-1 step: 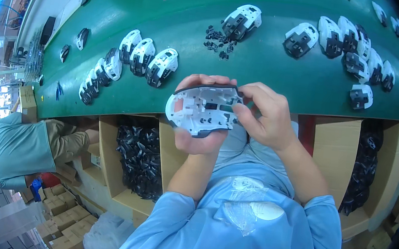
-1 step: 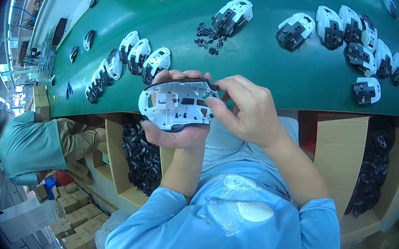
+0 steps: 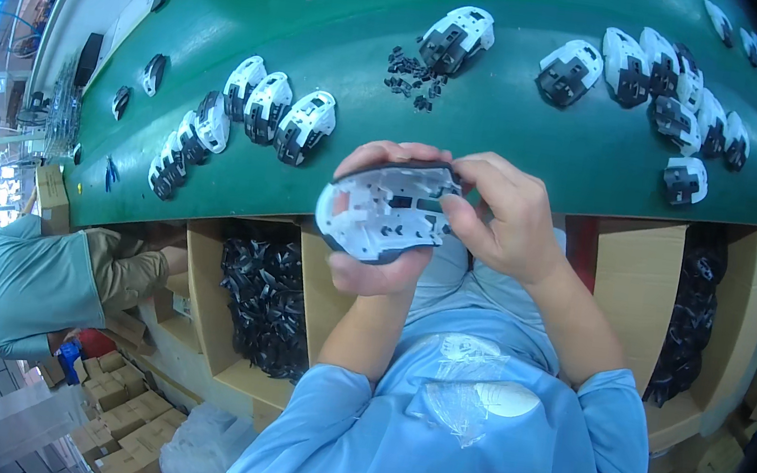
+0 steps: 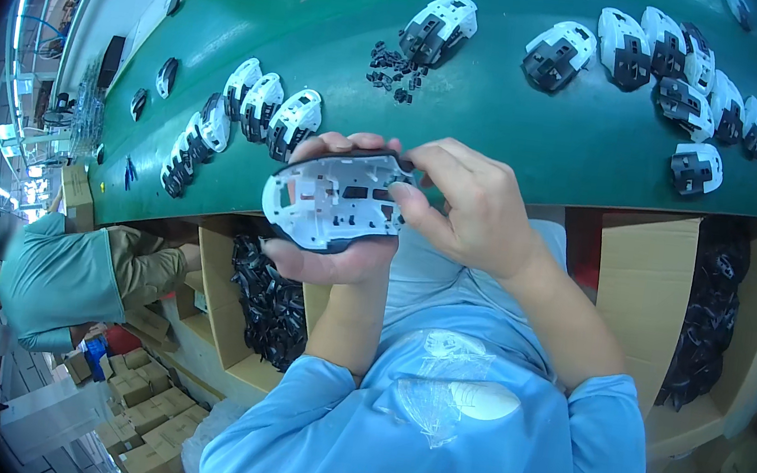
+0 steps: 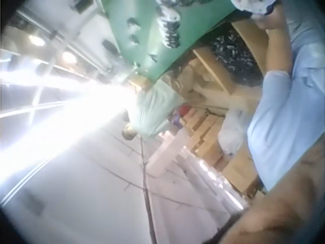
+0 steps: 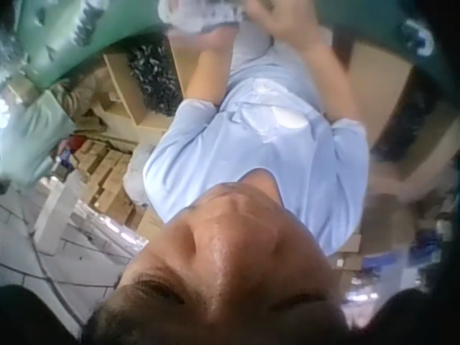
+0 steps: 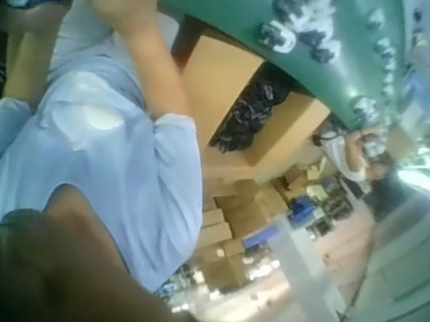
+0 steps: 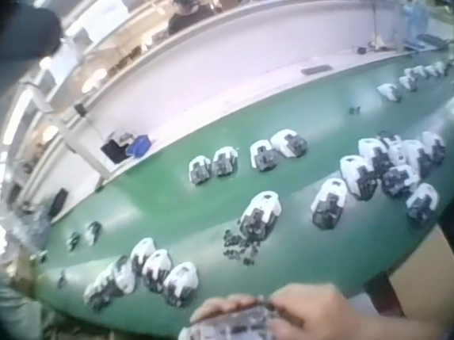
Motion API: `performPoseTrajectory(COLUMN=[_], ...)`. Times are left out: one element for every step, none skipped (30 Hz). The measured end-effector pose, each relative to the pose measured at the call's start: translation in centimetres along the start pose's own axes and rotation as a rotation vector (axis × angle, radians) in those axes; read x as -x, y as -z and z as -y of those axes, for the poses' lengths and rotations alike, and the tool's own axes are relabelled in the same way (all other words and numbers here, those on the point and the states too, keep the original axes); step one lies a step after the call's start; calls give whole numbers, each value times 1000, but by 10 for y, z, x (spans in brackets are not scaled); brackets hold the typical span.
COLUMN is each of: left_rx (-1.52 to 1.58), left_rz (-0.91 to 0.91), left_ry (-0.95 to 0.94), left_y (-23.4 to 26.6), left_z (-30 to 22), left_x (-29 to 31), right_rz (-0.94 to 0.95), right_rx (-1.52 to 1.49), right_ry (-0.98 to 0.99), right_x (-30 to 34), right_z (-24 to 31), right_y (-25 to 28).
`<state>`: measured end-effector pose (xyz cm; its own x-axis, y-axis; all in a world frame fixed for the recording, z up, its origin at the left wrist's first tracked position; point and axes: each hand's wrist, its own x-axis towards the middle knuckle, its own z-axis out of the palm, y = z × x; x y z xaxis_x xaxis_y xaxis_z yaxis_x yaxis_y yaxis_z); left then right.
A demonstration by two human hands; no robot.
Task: The person is seen assembling computer mice on a production line.
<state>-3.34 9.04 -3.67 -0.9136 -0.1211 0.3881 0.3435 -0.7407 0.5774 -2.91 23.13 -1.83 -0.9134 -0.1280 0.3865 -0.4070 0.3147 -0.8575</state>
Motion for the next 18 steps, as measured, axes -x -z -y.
performPoseTrajectory(left_rx=[1,-138,-278,-235,-236,-222,-210,-141,-145,-126,-106,-66,-63,-106,-149,-113,-109,-269], left_rz=[0,29,58,-5,-6,-54,-106,-135,-140,-101,-60,-3,1,64,127,182,187,82], left_ry=[4,-8,-19,-1,2,16,30,49,51,51,49,54,45,59,71,70,59,76], left_y=[0,0,0,-1,0,0,1,1,0,-1,-1,0,2,4,8,12,12,11], left_z=[0,0,-1,-1,-1,-1,-3,-4,-5,-4,-5,-6,-6,-6,-6,-7,-5,-2], left_x=[0,1,2,4,4,2,2,1,-1,-5,-8,-8,-10,-12,-14,-19,-19,-18], right_rz=[-21,-22,-7,8,7,-9,-23,-19,1,22,25,-6,-39,-39,-80,-121,-121,-259], right_rx=[64,64,110,156,155,174,190,186,192,200,198,179,163,168,134,96,100,140], right_ry=[87,83,101,119,115,146,175,170,168,171,173,176,183,193,189,186,198,296], right_x=[-3,-2,1,1,1,-1,-1,-2,-4,-6,-5,-3,-3,-1,2,2,-1,-4], right_z=[0,-3,-6,-9,-9,-9,-9,-10,-10,-11,-11,-10,-10,-9,-10,-12,-14,-18], right_y=[2,1,-1,-2,-3,-6,-9,-9,-8,-7,-6,-5,-4,-6,-10,-13,-12,-10])
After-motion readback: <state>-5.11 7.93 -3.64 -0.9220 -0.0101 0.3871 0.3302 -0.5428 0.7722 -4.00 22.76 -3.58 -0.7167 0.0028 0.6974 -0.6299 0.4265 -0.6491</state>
